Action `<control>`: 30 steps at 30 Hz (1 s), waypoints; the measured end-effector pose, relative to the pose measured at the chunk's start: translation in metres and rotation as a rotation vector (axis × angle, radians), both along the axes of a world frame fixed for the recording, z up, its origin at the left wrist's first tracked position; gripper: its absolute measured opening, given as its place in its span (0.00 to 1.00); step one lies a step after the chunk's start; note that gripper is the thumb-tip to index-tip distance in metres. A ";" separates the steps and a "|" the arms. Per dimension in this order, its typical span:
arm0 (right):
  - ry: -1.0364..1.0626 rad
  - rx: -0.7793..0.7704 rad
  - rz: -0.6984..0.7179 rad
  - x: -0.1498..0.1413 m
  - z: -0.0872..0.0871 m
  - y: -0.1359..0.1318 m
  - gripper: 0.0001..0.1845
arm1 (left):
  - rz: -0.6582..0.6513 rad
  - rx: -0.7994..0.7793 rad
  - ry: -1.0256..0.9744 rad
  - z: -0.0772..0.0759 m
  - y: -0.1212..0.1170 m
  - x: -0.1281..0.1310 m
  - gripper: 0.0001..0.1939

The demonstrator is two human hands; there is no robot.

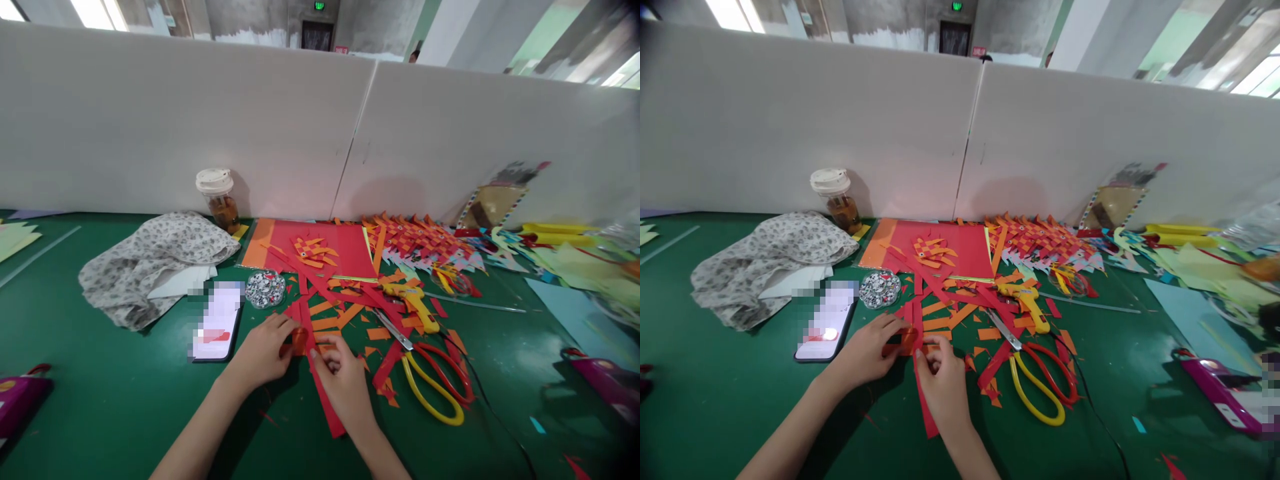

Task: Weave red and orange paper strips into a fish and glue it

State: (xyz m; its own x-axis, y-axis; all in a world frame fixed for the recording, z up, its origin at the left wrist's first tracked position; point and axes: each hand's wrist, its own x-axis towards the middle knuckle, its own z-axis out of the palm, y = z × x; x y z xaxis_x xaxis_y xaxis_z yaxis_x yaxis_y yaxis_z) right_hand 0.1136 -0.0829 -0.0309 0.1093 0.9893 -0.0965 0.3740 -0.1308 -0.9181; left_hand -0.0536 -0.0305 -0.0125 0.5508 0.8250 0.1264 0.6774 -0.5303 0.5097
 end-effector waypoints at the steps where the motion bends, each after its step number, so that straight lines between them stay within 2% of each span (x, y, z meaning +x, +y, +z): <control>1: 0.003 -0.011 0.018 -0.001 -0.001 0.000 0.11 | -0.009 -0.003 0.005 0.000 0.000 0.000 0.22; 5: -0.087 -0.030 0.069 -0.001 0.000 -0.001 0.12 | -0.035 0.001 0.031 0.002 0.000 -0.001 0.21; 10: -0.582 0.123 0.088 0.005 0.006 -0.002 0.14 | -0.045 0.011 0.038 0.003 0.000 -0.001 0.20; 12: -0.686 0.222 0.085 0.007 0.008 -0.003 0.14 | -0.048 0.009 0.037 0.002 0.000 -0.001 0.20; 15: -0.716 0.397 0.140 0.008 0.010 -0.002 0.12 | -0.050 0.009 0.040 0.001 0.000 -0.001 0.20; 18: -0.757 0.498 0.276 0.008 0.010 0.000 0.13 | -0.044 0.013 0.043 0.001 0.000 -0.001 0.21; 22: -0.814 0.528 0.397 0.009 0.007 -0.001 0.14 | -0.042 0.011 0.032 0.003 0.000 -0.001 0.20; 30: -0.832 0.522 0.431 0.015 0.002 -0.010 0.16 | -0.031 0.004 0.027 0.004 -0.001 0.001 0.15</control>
State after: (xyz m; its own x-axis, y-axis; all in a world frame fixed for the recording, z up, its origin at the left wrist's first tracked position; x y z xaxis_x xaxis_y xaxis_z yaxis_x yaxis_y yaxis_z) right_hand 0.1281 -0.0927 -0.0285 -0.4226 0.8576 0.2931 0.8289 0.4966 -0.2577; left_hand -0.0528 -0.0316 -0.0090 0.5790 0.8073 0.1142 0.6743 -0.5528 0.4897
